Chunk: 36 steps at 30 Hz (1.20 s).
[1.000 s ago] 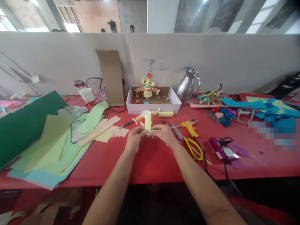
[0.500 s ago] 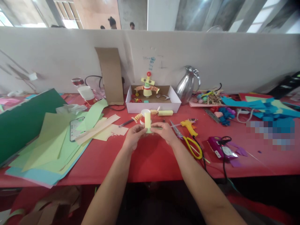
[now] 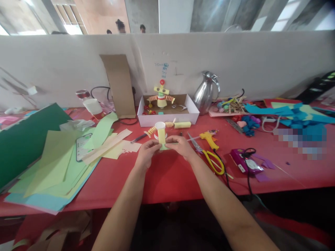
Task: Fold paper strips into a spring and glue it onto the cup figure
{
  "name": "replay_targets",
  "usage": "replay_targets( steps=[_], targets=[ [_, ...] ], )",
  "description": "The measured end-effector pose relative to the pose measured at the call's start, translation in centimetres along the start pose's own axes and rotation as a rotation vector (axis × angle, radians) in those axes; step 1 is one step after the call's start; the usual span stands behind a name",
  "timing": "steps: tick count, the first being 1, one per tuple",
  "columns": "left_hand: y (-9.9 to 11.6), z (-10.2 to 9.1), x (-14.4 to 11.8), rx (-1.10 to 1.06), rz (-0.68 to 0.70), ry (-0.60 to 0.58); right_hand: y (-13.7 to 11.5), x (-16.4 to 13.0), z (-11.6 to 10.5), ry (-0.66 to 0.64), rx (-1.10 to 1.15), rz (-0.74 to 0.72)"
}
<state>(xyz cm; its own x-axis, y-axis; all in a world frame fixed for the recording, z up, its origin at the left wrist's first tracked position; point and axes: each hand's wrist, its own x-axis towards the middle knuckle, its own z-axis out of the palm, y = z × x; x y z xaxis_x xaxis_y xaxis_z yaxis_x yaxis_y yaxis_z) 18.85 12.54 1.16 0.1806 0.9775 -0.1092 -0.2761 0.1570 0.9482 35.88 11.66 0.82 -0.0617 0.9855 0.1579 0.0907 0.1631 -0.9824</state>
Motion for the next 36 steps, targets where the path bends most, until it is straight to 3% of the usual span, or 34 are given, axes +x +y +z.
replay_targets(
  steps=[12, 22, 31, 36],
  targets=[
    [-0.05, -0.06, -0.12, -0.042, 0.007, 0.005, 0.26, 0.16, -0.04, -0.009, 0.194, 0.087],
    [0.01, -0.50, -0.05, 0.018, -0.028, -0.124, 0.22, 0.21, -0.53, -0.015, 0.171, 0.095],
    [-0.52, -0.68, 0.10, 0.140, 0.026, -0.098, -0.02, -0.20, -0.17, -0.002, 0.083, 0.106],
    [-0.29, -0.56, 0.25, -0.043, 0.133, 0.008, -0.06, 0.03, -0.06, 0.060, 0.422, 0.110]
  ],
)
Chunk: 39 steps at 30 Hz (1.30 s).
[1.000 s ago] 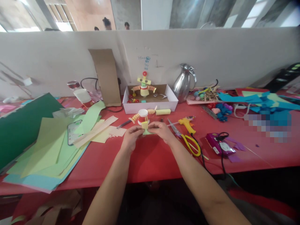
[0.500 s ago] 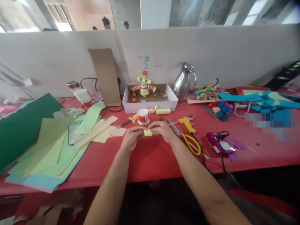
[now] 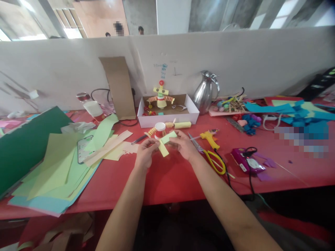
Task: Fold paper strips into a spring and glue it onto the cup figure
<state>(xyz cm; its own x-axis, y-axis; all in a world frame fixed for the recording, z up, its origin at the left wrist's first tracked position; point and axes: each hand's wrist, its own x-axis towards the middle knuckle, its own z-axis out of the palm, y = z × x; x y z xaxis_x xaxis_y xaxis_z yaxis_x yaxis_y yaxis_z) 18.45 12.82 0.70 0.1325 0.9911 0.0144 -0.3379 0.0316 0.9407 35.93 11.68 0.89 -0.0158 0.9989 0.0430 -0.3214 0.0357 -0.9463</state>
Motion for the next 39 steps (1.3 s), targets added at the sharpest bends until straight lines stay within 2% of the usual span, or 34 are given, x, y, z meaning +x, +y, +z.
replay_targets(
  steps=[2, 5, 10, 14, 20, 27, 31, 39],
  targets=[
    [0.1, 0.2, 0.0, -0.073, 0.049, 0.040, 0.2, -0.1, 0.4, -0.042, 0.059, -0.011],
    [0.1, 0.7, -0.3, -0.109, 0.113, 0.054, 1.0, -0.3, 1.2, -0.102, -0.080, -0.050],
    [-0.6, 1.0, -0.4, -0.050, 0.120, 0.007, 1.9, -0.4, 1.5, 0.014, -0.330, -0.178],
    [-1.0, 0.7, -0.2, 0.040, 0.106, 0.021, 1.6, -0.4, 1.1, 0.028, -0.428, -0.271],
    [-0.8, 0.7, -0.5, 0.213, 0.197, 0.019, 1.0, -0.9, 1.3, 0.034, -0.682, -0.446],
    [-1.3, 0.6, -0.3, 0.032, 0.128, 0.109, 2.0, -1.3, 2.3, -0.058, -0.670, -0.474],
    [-1.1, 0.7, -0.4, 0.055, 0.105, 0.065, 2.1, -1.3, 2.1, -0.017, -0.782, -0.453],
    [-1.3, 0.5, -0.4, 0.012, 0.096, 0.073, 1.4, -1.3, 2.1, -0.046, -0.638, -0.343]
  ],
)
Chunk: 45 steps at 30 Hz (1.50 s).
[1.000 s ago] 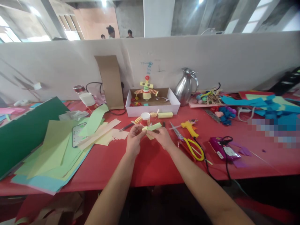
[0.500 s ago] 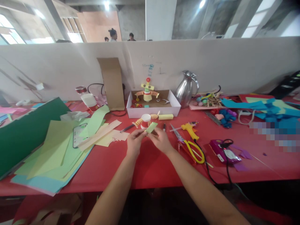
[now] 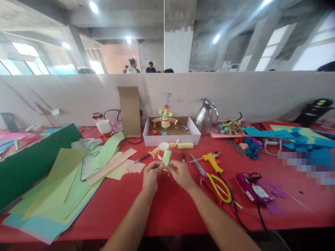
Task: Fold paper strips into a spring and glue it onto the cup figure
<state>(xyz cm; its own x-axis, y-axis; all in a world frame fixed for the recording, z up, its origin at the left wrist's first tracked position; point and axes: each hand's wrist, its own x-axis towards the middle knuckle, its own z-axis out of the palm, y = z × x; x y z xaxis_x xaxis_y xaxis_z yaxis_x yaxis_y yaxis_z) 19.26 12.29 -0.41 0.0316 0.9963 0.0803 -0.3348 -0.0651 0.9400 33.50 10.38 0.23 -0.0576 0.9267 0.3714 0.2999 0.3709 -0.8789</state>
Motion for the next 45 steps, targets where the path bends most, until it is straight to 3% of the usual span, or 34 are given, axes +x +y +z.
replay_targets(
  steps=[8, 13, 18, 24, 27, 31, 37, 41, 45],
  targets=[
    [-0.3, 0.0, 0.1, 0.151, -0.015, -0.113, 0.9, 0.6, -0.1, -0.016, -0.069, 0.027],
    [-0.2, -0.7, 0.6, 0.168, -0.059, -0.102, 1.1, 0.7, -0.1, -0.030, -0.094, 0.053],
    [-0.2, -0.5, 0.6, 0.106, -0.083, -0.081, 0.9, 0.7, -0.1, -0.081, 0.206, 0.188],
    [0.1, -0.5, 0.3, 0.048, -0.136, -0.141, 0.4, 0.8, -0.3, 0.005, 0.197, 0.236],
    [0.2, -0.8, 0.5, 0.025, -0.172, -0.158, 0.4, 0.8, -0.1, 0.010, 0.340, 0.286],
    [0.2, -0.9, 0.6, 0.026, -0.157, -0.117, 0.4, 0.9, 0.1, 0.011, 0.450, 0.311],
    [0.4, -0.7, 0.5, -0.036, -0.175, -0.076, 0.6, 0.8, 0.0, 0.065, 0.300, 0.262],
    [0.6, -0.9, 0.6, -0.100, -0.253, -0.072, 0.7, 0.9, -0.1, 0.038, 0.465, 0.330],
    [0.9, -1.0, 0.8, -0.121, -0.328, -0.069, 0.8, 1.0, -0.2, 0.055, 0.450, 0.352]
  ],
)
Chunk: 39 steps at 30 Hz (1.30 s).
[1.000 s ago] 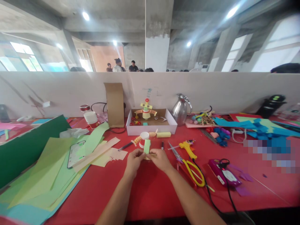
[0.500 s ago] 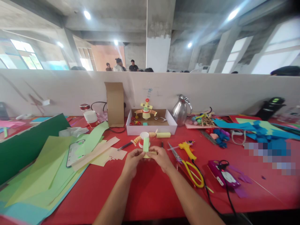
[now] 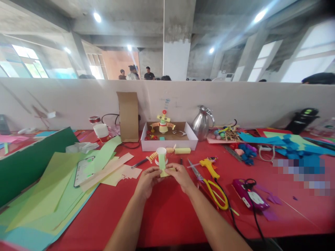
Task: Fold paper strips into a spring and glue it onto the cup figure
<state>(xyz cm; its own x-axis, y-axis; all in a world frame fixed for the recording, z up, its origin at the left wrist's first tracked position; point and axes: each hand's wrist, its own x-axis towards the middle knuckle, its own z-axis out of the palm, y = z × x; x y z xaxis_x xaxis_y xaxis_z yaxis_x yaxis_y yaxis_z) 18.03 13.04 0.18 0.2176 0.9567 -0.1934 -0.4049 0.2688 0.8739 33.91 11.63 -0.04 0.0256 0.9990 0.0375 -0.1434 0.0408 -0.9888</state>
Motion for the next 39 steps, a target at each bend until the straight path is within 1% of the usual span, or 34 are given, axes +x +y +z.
replay_targets(
  steps=[4, 9, 13, 21, 24, 29, 32, 37, 39],
  targets=[
    [0.3, 0.1, 0.0, 0.003, -0.011, 0.031, 0.0, 0.1, -0.3, -0.028, -0.042, 0.008],
    [0.3, 0.3, 0.0, 0.008, -0.040, 0.044, 0.3, 0.3, -0.8, -0.034, -0.112, -0.002],
    [0.3, 0.4, -0.1, 0.009, -0.048, 0.049, 0.7, 0.5, -1.1, -0.061, -0.095, 0.038],
    [0.4, 0.6, -0.3, 0.021, -0.012, 0.035, 0.2, 0.2, -0.9, -0.042, -0.044, -0.001],
    [0.4, 0.6, -0.3, 0.036, 0.001, 0.023, -0.2, 0.1, -0.8, -0.071, -0.052, -0.031],
    [0.3, 0.6, -0.3, 0.057, 0.007, 0.018, -0.4, 0.0, -0.7, -0.111, -0.002, -0.007],
    [0.3, 0.6, -0.3, 0.064, 0.013, 0.014, -0.4, 0.0, -0.9, -0.130, -0.005, -0.016],
    [0.4, 0.5, -0.4, 0.085, 0.027, -0.030, -0.6, 0.0, -1.5, -0.224, -0.020, -0.035],
    [0.4, 0.5, -0.3, 0.100, 0.026, -0.034, -0.7, -0.1, -1.6, -0.241, -0.037, -0.043]
  ],
)
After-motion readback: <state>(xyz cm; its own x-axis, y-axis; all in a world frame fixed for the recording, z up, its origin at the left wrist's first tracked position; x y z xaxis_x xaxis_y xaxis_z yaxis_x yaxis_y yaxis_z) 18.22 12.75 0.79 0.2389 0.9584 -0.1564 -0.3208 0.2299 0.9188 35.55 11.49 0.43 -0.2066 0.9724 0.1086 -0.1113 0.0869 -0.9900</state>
